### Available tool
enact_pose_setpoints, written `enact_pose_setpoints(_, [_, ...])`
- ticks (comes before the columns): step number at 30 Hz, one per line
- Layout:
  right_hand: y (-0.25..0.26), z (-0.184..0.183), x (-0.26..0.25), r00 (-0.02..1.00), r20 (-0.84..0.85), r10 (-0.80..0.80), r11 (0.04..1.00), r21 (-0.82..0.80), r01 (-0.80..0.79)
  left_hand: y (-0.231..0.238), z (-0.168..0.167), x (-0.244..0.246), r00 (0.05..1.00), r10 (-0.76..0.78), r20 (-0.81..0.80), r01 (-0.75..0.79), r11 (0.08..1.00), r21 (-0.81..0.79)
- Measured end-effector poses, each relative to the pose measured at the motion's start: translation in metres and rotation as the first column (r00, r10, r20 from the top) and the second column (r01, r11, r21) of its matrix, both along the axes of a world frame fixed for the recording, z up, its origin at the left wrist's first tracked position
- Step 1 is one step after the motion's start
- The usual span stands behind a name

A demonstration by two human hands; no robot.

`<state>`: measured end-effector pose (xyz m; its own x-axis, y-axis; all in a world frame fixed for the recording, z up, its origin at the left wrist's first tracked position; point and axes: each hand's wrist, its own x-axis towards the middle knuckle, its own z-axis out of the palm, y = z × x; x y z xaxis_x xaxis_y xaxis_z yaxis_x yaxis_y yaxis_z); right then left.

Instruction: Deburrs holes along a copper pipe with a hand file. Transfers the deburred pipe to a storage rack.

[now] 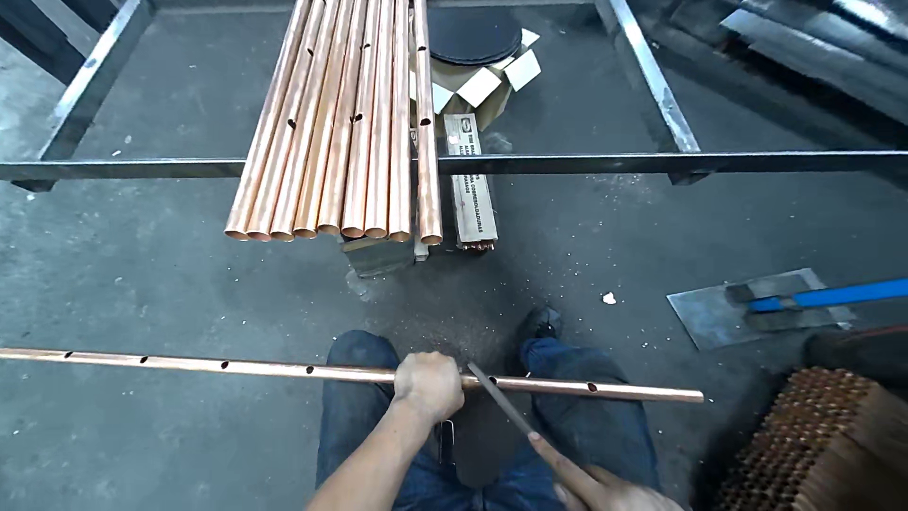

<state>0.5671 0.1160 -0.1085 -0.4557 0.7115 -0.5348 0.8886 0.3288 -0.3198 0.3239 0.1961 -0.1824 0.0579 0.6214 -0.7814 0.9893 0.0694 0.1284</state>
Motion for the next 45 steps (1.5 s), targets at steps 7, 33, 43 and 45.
enact_pose_setpoints(7, [0.069, -0.03, -0.053, 0.994, 0.107, -0.006, 1.0, -0.001, 0.006, -0.002, -0.002, 0.0, 1.0, 0.004, -0.031, -0.003, 0.999, 0.037])
enact_pose_setpoints(33, [0.073, -0.03, -0.074, 0.971, 0.222, -0.089, 0.986, -0.119, 0.118, -0.014, -0.012, 0.01, 0.994, 0.027, -0.104, -0.011, 0.988, 0.154])
enact_pose_setpoints(43, [0.012, 0.0, 0.039, 0.91, -0.065, -0.41, 0.893, 0.175, 0.414, -0.024, -0.002, 0.009, 0.992, 0.012, -0.122, 0.014, 0.977, 0.214])
enact_pose_setpoints(45, [0.012, -0.004, 0.038, 0.902, -0.084, -0.424, 0.885, 0.174, 0.432, -0.026, -0.004, 0.01, 0.99, 0.013, -0.14, 0.019, 0.976, 0.219])
